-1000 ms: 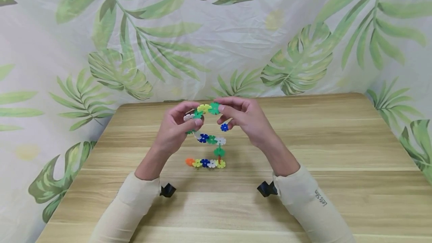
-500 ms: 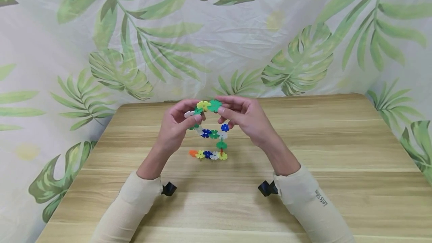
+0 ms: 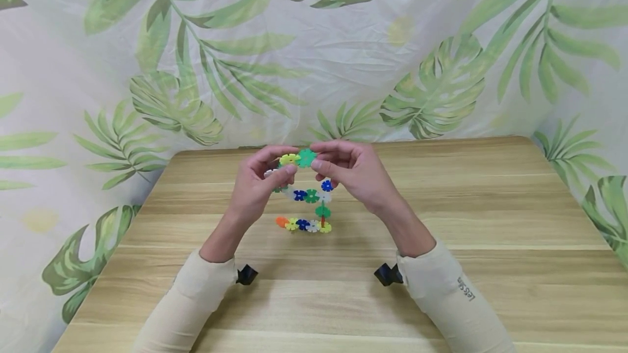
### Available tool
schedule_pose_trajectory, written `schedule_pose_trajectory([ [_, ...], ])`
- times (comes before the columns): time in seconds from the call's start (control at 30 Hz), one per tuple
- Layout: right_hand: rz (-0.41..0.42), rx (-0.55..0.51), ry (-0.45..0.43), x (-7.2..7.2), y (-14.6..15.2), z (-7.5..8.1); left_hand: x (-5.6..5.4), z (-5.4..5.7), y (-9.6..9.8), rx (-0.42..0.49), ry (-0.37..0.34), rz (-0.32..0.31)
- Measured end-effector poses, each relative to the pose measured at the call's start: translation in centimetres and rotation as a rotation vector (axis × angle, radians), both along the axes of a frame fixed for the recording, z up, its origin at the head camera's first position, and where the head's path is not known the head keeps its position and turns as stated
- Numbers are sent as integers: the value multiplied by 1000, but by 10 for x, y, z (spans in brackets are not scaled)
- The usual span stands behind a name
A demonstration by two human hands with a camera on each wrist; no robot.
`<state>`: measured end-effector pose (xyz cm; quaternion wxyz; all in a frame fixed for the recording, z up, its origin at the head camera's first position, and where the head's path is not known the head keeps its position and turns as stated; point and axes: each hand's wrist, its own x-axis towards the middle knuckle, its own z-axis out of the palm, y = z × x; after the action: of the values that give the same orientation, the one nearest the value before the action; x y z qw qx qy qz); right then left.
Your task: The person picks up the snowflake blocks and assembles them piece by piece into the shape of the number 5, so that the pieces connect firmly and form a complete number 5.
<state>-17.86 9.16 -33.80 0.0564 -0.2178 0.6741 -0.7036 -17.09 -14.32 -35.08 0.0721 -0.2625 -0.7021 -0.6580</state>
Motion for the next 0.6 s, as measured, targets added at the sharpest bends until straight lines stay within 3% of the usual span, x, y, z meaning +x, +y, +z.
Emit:
schedule_pose_trajectory([
  [0.37,12,86,3,-7,6,-4,3,4,3,-57,-28,53],
  [0.6,31,277,-35,-38,19,-13,3,4,1,-67,-23,69],
])
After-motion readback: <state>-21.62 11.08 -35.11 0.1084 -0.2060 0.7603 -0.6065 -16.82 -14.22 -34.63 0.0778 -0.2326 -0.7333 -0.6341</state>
